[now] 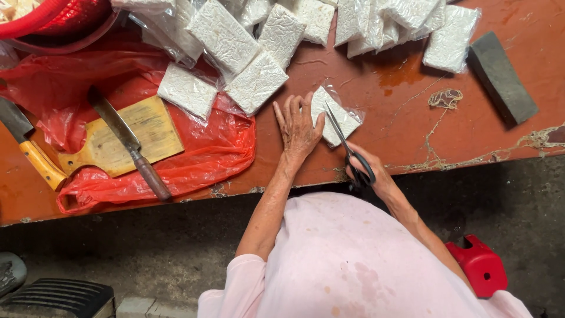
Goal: The person uses scissors to cut open multiple small plastic-wrapped packets of white food items on a table. They repeatedly pick up packets, cut them open, and place them aside. A striped bag is briefly handled and set aside.
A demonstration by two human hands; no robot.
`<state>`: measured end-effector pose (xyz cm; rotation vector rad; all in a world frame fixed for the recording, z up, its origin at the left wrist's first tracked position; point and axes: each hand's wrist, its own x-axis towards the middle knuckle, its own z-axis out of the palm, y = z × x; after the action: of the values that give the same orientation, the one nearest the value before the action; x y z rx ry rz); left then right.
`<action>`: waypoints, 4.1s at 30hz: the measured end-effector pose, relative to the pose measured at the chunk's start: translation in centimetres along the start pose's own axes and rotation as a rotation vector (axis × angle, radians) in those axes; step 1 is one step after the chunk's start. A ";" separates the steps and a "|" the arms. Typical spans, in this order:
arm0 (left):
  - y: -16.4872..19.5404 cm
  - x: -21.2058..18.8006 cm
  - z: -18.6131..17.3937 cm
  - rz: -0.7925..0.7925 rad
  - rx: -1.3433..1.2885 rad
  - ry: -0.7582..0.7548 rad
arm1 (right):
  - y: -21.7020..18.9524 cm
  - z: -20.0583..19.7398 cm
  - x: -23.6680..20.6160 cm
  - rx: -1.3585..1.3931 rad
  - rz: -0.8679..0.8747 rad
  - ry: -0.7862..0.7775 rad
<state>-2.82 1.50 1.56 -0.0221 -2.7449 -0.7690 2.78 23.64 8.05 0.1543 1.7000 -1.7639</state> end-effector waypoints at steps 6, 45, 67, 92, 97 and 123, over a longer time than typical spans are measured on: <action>-0.2 0.2 0.2 0.007 -0.006 0.033 | -1.2 1.6 7.0 0.307 -0.008 0.048; -19.0 14.9 -15.9 -0.380 -0.583 0.501 | -2.2 -1.1 4.1 0.607 -0.044 0.015; -20.9 5.7 -20.9 -0.660 -0.612 0.061 | -1.9 2.3 9.3 0.396 -0.062 0.014; 2.9 27.4 4.6 0.214 -0.409 -0.294 | -1.0 1.2 8.1 0.243 -0.184 0.181; 5.0 25.4 3.4 0.263 -0.530 -0.189 | -0.2 0.8 5.0 0.305 -0.173 0.249; -1.8 -2.9 -5.9 0.306 -0.158 -0.099 | 3.1 -2.6 -7.3 0.074 -0.070 0.029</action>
<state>1.45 -2.93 4.65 -0.5134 -2.6710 -0.9128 9.08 29.08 8.80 0.1554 1.6803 -1.8853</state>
